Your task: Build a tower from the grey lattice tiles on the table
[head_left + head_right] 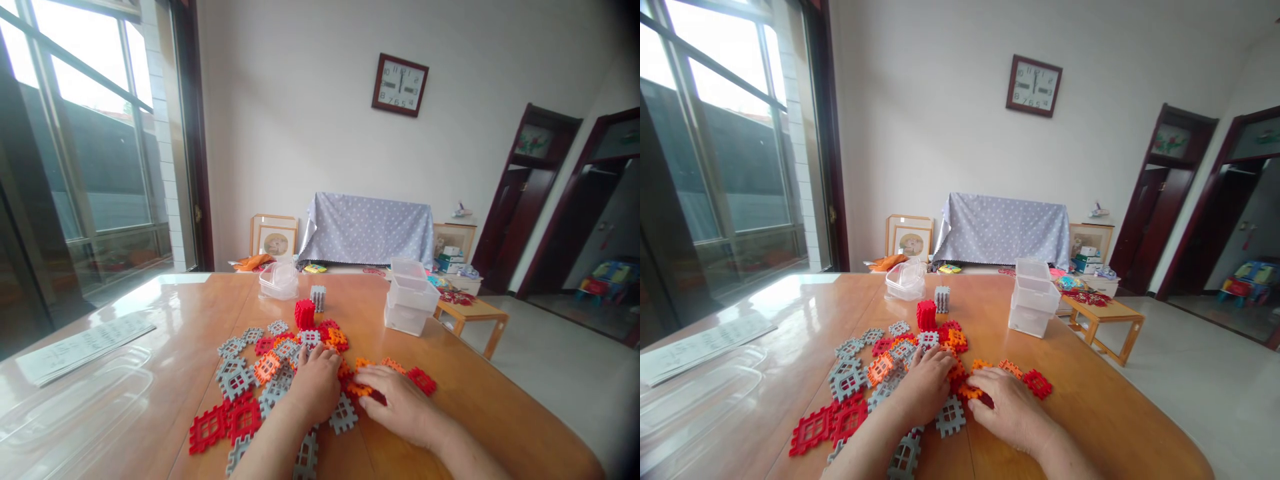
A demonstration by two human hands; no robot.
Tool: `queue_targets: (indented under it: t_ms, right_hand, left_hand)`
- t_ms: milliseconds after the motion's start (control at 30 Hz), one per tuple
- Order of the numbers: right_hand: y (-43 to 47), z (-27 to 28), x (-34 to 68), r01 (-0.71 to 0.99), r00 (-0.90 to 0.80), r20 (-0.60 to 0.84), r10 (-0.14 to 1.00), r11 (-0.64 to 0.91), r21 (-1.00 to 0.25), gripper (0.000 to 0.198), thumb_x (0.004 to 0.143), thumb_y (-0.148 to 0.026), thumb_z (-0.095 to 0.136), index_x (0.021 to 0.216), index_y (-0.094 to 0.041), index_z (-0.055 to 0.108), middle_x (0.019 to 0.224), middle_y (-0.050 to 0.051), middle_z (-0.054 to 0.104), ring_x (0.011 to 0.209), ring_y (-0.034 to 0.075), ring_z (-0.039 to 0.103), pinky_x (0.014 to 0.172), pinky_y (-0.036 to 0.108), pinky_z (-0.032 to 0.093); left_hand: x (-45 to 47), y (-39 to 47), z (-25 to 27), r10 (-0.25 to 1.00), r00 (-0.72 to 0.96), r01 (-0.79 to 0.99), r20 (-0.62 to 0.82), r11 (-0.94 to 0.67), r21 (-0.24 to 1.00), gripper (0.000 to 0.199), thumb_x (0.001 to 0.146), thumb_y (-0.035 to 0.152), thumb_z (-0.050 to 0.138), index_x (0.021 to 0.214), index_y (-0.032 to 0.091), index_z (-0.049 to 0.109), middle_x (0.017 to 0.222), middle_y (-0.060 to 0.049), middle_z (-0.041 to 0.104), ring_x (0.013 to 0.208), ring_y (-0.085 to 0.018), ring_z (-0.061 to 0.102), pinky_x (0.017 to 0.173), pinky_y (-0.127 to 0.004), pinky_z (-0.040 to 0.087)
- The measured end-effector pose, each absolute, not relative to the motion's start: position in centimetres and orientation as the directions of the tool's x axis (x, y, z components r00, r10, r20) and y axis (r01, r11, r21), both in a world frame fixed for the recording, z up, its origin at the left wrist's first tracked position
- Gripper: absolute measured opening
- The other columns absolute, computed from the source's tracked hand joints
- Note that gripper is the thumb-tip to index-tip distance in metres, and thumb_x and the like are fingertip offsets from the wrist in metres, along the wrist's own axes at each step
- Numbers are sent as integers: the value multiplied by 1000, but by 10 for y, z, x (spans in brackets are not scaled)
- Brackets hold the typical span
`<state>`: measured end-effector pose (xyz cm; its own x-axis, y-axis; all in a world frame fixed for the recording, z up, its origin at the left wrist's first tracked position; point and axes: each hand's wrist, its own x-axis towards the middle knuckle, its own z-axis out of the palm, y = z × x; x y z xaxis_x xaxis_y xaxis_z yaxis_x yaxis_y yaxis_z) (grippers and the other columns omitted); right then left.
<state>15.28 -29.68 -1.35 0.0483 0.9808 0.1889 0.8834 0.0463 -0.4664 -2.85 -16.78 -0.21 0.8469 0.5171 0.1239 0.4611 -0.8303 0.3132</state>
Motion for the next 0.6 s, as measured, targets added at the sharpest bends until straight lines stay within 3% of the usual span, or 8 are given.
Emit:
queue_targets:
  t_ms: [100, 200, 367, 467, 600]
  right_hand:
    - [-293, -18, 157, 884, 170, 220, 961, -49, -465, 36, 98, -36, 47, 127, -32, 69, 118, 7, 75, 110, 28, 68, 97, 38, 48]
    - [-291, -25, 162, 896, 224, 233, 946, -106, -431, 39, 96, -42, 53, 132, -32, 64, 118, 8, 75, 108, 30, 68, 95, 39, 48]
    - [-287, -33, 167, 910, 211, 298, 931, -76, -406, 25, 91, -36, 61, 114, -30, 70, 103, 6, 76, 98, 28, 69, 84, 34, 47]
    - [-281, -32, 170, 911, 252, 335, 908, -106, -397, 15, 90, -37, 61, 95, -26, 69, 88, 6, 75, 87, 26, 69, 74, 32, 45]
    - [-263, -22, 167, 851, 362, 369, 856, -142, -506, 22, 90, -45, 58, 93, -24, 65, 81, 3, 73, 77, 24, 67, 70, 31, 45]
  left_hand:
    - [-28, -168, -4, 511, 847, 449, 148, -835, 319, 42, 91, 28, 37, 123, 25, 65, 142, -8, 59, 144, -30, 39, 123, -56, 17]
    - [-28, -167, -5, 516, 844, 450, 148, -830, 329, 41, 91, 27, 38, 123, 26, 64, 143, -8, 58, 143, -29, 39, 123, -55, 17]
    - [-31, -165, 1, 537, 827, 448, 168, -809, 379, 41, 89, 24, 41, 123, 28, 63, 145, -6, 56, 141, -29, 42, 122, -54, 21]
    - [-34, -161, 6, 555, 802, 415, 221, -783, 463, 40, 88, 22, 43, 120, 29, 64, 134, -5, 63, 132, -26, 51, 118, -49, 30]
    - [-32, -148, 3, 634, 706, 327, 316, -687, 649, 35, 89, 24, 46, 118, 25, 66, 122, -6, 69, 117, -24, 60, 105, -37, 43]
